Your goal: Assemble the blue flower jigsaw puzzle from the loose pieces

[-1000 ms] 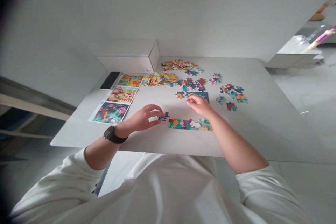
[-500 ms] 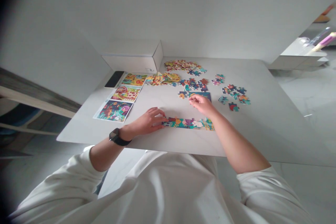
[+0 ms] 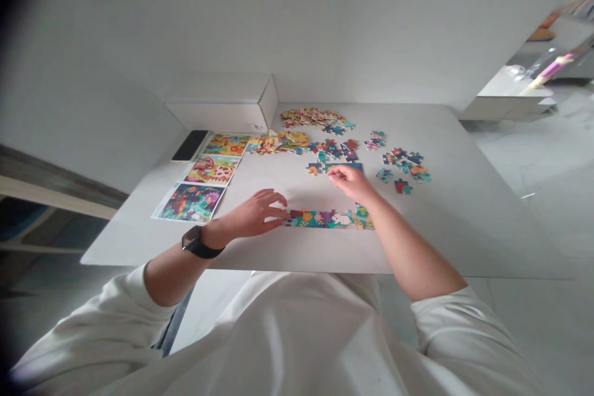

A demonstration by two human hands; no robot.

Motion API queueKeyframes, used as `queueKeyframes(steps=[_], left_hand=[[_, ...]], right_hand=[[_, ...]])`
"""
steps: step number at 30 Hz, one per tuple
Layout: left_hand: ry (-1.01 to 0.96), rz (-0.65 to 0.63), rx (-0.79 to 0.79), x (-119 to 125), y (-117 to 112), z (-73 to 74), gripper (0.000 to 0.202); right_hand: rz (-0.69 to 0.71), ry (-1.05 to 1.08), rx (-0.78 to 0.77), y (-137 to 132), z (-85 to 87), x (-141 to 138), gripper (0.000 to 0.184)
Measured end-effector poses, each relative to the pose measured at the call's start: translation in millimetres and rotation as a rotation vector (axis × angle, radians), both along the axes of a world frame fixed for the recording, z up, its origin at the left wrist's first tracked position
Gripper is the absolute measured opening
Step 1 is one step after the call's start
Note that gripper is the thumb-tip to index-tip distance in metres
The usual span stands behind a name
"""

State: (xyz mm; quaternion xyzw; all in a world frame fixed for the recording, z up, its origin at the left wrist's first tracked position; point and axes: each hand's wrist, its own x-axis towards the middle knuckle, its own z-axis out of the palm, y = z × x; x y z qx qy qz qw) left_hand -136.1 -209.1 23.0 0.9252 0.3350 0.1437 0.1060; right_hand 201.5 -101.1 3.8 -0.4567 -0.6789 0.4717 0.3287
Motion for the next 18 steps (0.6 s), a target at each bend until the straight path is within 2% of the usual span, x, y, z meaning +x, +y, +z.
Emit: queueKeyframes(steps=[4, 9, 13, 15, 18], left_hand=[[-0.026, -0.05, -0.004, 8, 21, 9.9, 0.024], [-0.124, -0.007, -0.015, 21, 54, 16.7, 0.033], [-0.329, 0.133, -0.089, 30, 68, 6.2, 0.044], [-0.423, 0.221, -0.122, 32, 69, -2.2, 0.049], [-0.474, 0.278, -0.15, 29, 68, -11.4, 0.053]], right_hand=[[-0.155, -0.073, 0.126, 16, 6.3, 24, 0.03], [-0.448, -0.378, 0.312, 37, 12.1, 78, 0.018], [-0.544, -0.638, 0.298, 43, 5.7, 114, 0.013], [-0.562, -0.736, 0.24, 45, -0.7, 124, 0.017], [-0.534, -0.837, 0.191, 48, -9.5, 131, 0.026]])
